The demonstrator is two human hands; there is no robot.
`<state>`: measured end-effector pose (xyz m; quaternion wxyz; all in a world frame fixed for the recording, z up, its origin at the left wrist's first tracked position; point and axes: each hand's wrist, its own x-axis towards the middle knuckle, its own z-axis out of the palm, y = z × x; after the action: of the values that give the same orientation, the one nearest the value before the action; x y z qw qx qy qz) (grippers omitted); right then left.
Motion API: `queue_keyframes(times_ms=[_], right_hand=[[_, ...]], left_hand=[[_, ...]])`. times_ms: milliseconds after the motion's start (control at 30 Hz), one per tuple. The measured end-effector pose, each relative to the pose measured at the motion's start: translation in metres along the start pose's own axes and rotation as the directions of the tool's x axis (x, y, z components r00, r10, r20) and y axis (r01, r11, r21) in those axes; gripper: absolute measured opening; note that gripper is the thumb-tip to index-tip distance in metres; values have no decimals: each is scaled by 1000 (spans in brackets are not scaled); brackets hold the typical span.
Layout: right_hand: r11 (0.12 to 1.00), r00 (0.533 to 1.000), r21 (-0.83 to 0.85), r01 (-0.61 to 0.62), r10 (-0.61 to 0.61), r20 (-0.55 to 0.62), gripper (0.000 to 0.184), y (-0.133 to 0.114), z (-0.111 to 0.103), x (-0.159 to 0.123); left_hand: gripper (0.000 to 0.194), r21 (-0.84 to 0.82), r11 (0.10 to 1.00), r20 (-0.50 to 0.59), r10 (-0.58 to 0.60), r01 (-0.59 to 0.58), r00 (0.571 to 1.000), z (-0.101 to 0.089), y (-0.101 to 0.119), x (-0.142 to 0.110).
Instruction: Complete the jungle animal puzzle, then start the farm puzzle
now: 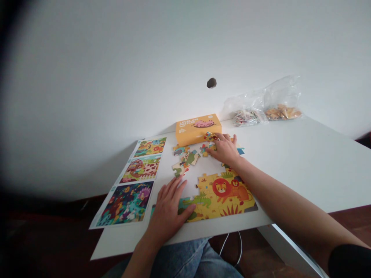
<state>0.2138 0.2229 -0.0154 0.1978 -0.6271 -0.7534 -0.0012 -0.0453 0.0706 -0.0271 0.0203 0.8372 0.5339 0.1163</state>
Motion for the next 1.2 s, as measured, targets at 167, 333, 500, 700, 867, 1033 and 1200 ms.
queue_keyframes(times_ms=[167, 333, 500, 700, 867, 1033, 1200], right_hand=[[975, 984, 188, -122, 143, -103, 27, 12, 3, 10], [915, 896, 191, -355, 392, -211, 29, 30, -3, 14], [997, 993, 73, -34, 42, -113, 39, 22, -3, 5], [970, 972, 91, 226, -231, 46, 45, 2, 5, 5], [988, 993, 149, 39, -22, -115, 33, 11, -2, 10], [980, 966, 25, -199, 201, -165, 25, 19, -5, 7], [975, 981, 128, 183, -173, -82, 37, -1, 1, -1]], left_hand=[[65, 4, 1000, -3, 8, -8, 1000, -1, 0, 0], [64, 1, 1000, -8, 4, -4, 1000, 0, -1, 0], [63, 2, 1000, -1, 3, -3, 1000, 1, -1, 0], [65, 1, 1000, 5, 4, -4, 1000, -1, -1, 0], [65, 3, 1000, 12, 1, -1, 1000, -2, -1, 0], [64, -1, 1000, 7, 7, -7, 1000, -1, 0, 0], [63, -6, 1000, -7, 10, -10, 1000, -1, 0, 0]])
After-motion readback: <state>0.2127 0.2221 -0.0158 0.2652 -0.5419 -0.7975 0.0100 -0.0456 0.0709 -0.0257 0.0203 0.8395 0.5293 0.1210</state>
